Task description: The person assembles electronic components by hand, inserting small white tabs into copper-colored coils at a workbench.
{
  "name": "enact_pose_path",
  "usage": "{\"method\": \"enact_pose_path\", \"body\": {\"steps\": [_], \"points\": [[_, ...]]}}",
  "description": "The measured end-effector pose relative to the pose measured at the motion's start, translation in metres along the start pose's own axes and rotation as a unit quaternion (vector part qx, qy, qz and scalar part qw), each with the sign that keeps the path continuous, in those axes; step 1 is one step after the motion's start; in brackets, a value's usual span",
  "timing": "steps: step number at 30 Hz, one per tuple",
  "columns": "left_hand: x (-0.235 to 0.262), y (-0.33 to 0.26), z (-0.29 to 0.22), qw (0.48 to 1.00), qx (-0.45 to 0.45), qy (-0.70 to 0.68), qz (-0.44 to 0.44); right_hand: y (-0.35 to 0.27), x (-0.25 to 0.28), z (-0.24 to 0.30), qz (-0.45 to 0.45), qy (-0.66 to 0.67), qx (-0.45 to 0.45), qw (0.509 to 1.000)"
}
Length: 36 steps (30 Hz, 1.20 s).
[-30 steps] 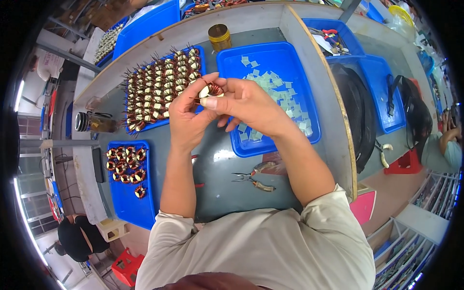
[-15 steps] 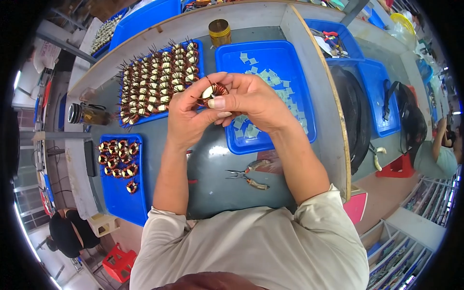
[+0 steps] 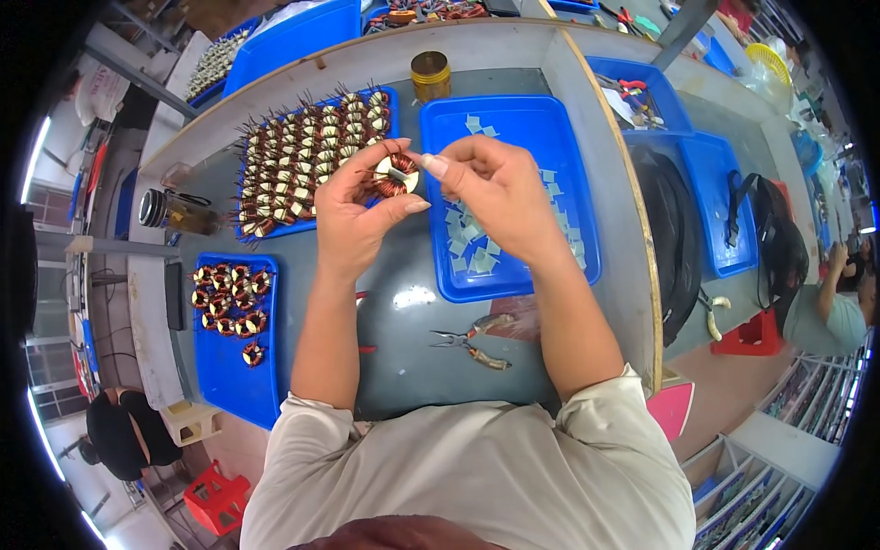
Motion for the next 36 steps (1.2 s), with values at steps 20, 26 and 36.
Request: {"method": "enact_pose_path", "body": {"steps": [20, 26, 36], "points": [[-0.007, -0.001, -0.009, 0.972, -0.086, 0.209, 0.063, -0.019, -0.017, 0.031, -0.013, -0.230, 0.179, 0.956], [0.000, -0.005, -0.002, 0.981, -0.067, 0.179, 0.031, -0.023, -0.019, 0.027, -0.037, -0.221, 0.190, 0.956], [0.062, 0.019, 0.046, 0.937, 0.126, -0.324, -0.038, -0.043, -0.024, 0.011, 0.058, -0.250, 0.059, 0.965]]}}
Point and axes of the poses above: each hand's wrist, its own y-axis towards the middle knuckle, its own x-axis out of the back of the hand, z = x × y, the point moved 4 cm from there along y, towards the middle knuckle, and after that the axes turned 2 degrees about -z, right-handed, at the moved point
